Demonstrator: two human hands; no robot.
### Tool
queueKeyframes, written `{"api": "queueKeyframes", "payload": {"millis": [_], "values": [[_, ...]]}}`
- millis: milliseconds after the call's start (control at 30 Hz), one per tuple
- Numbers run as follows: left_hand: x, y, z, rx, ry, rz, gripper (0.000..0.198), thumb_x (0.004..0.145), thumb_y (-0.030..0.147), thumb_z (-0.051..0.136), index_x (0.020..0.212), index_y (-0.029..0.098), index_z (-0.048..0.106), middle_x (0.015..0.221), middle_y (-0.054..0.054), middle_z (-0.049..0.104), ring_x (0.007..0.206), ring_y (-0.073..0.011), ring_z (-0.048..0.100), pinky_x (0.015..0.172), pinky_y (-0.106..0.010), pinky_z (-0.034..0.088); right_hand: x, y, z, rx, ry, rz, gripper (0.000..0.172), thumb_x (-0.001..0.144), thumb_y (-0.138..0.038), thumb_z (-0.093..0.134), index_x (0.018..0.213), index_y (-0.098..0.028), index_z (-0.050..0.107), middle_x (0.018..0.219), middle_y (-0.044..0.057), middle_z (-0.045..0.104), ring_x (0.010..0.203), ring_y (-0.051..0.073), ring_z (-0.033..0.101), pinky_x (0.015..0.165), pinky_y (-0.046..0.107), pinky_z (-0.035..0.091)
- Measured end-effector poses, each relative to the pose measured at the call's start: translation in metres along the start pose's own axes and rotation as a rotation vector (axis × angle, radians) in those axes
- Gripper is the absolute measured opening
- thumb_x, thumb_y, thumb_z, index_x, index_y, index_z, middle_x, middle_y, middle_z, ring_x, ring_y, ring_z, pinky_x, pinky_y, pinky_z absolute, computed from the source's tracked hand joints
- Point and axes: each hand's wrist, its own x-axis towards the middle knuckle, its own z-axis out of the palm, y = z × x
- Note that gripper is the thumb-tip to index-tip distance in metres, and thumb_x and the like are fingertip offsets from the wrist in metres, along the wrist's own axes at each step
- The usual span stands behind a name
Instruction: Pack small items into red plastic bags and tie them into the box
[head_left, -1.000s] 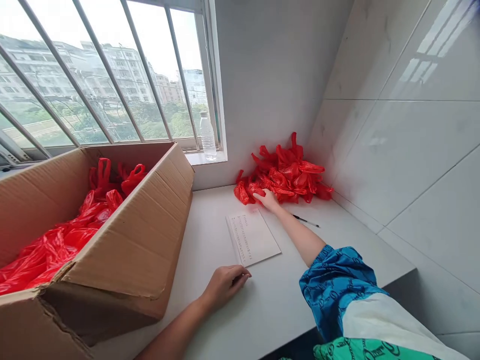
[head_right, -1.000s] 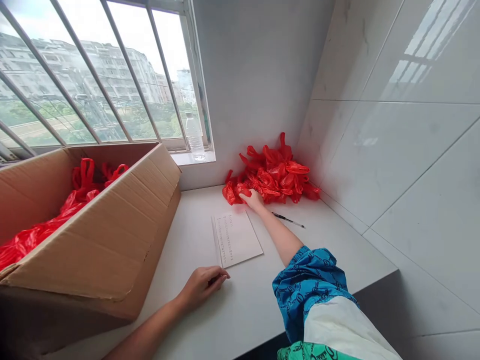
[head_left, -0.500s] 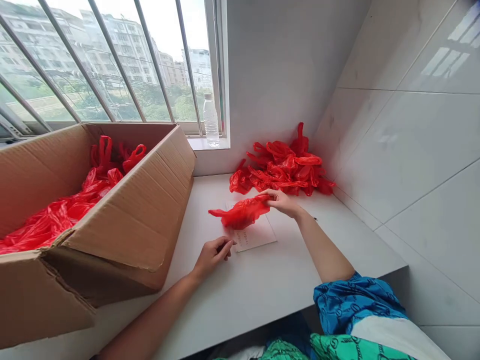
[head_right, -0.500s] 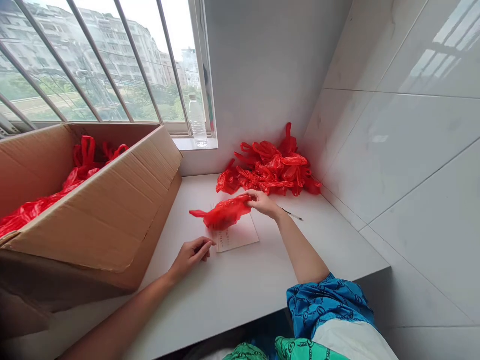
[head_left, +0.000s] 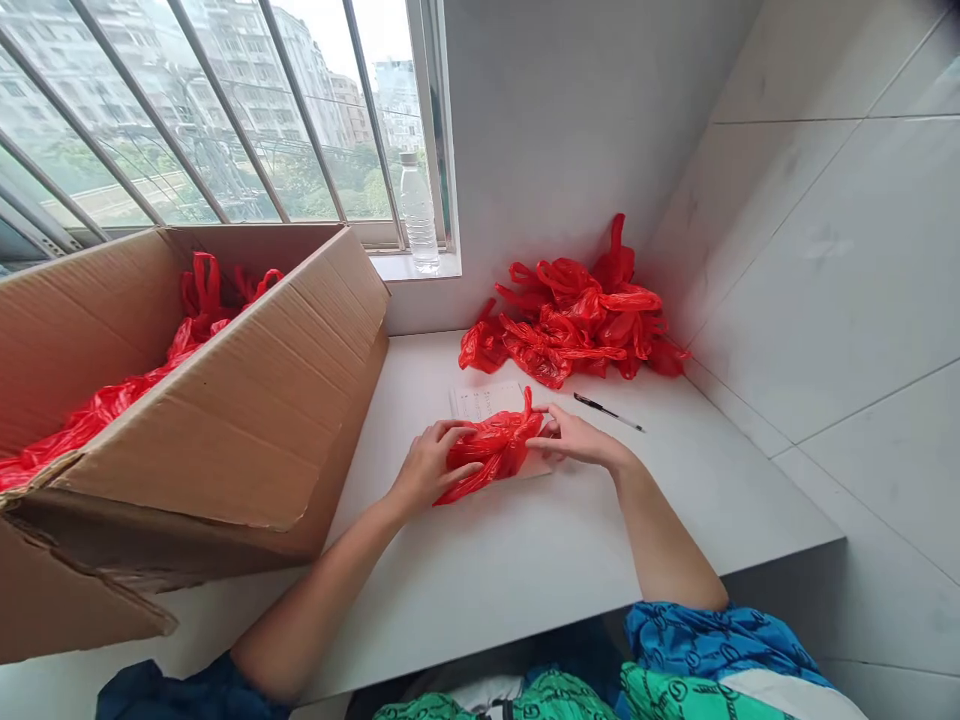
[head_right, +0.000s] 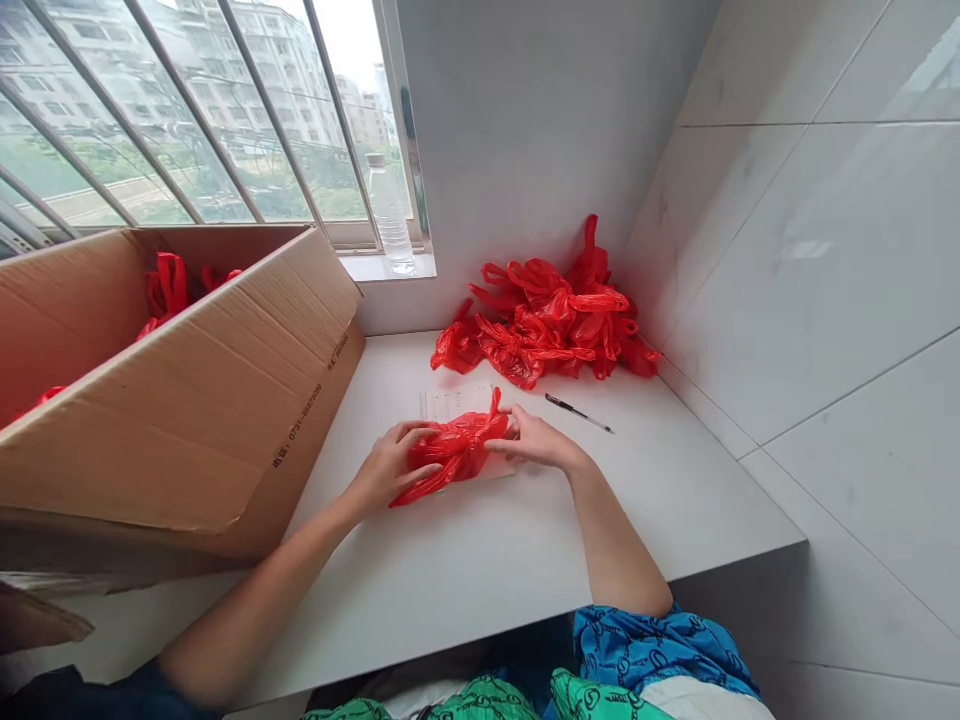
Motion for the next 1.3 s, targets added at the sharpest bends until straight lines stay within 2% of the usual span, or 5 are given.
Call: {"api": "queueKeyframes", "payload": {"millis": [333, 600, 833, 1000, 1300], "values": [[0.009, -0.021, -0.005, -0.619, 0.006, -0.372, 0.041, 0.087, 0.045, 0.055, 0.116, 0.017, 0.060, 0.113, -0.009, 0.070, 0.101, -0.0246, 0.066, 0.082, -0.034, 0.054, 0.017, -0.002, 0.026, 0.064, 0.345, -0.246, 0.075, 0.083, -0.040, 0.070, 0.148, -0.022, 0.037, 0.062, -0.010, 0.049, 0.061, 0.013, 0.052, 0.073, 0.031, 0.049], [0.001, 0.021, -0.011, -0.084, 0.015, 0.100, 0.039, 0.092, 0.034, 0.051, 0.130, 0.028, 0.057, 0.136, -0.005, 0.058, 0.127, -0.0258, 0.051, 0.110, -0.044, 0.039, 0.017, -0.005, 0.046, -0.182, 0.237, -0.246, 0.031, 0.086, -0.042, 0.064, 0.112, -0.025, 0.062, 0.085, -0.001, 0.070, 0.077, 0.017, 0.065, 0.073, 0.030, 0.051], [0.006, 0.011, 0.015, -0.008, 0.152, -0.234, 0.035, 0.102, 0.044, 0.037, 0.122, 0.027, 0.060, 0.118, -0.004, 0.065, 0.104, -0.0203, 0.064, 0.083, -0.032, 0.050, 0.022, 0.002, 0.051, -0.273, 0.354, -0.201, 0.024, 0.093, -0.043, 0.054, 0.105, -0.023, 0.062, 0.095, 0.004, 0.073, 0.085, 0.019, 0.068, 0.078, 0.032, 0.052], [0.005, 0.005, 0.016, 0.136, 0.084, -0.076, 0.036, 0.098, 0.046, 0.047, 0.126, 0.027, 0.059, 0.127, -0.006, 0.062, 0.112, -0.0262, 0.059, 0.096, -0.040, 0.045, 0.020, 0.003, 0.050, -0.220, 0.159, -0.174, 0.021, 0.087, -0.040, 0.060, 0.099, -0.024, 0.060, 0.072, -0.004, 0.066, 0.066, 0.016, 0.062, 0.066, 0.029, 0.048], [-0.003, 0.020, 0.009, 0.302, 0.164, 0.073, 0.044, 0.102, 0.037, 0.037, 0.142, 0.023, 0.047, 0.147, -0.008, 0.049, 0.134, -0.0253, 0.047, 0.117, -0.044, 0.030, 0.020, -0.007, 0.058, -0.426, 0.584, -0.365, 0.042, 0.095, -0.049, 0.050, 0.124, -0.020, 0.058, 0.119, 0.012, 0.066, 0.112, 0.025, 0.060, 0.098, 0.039, 0.047]]}}
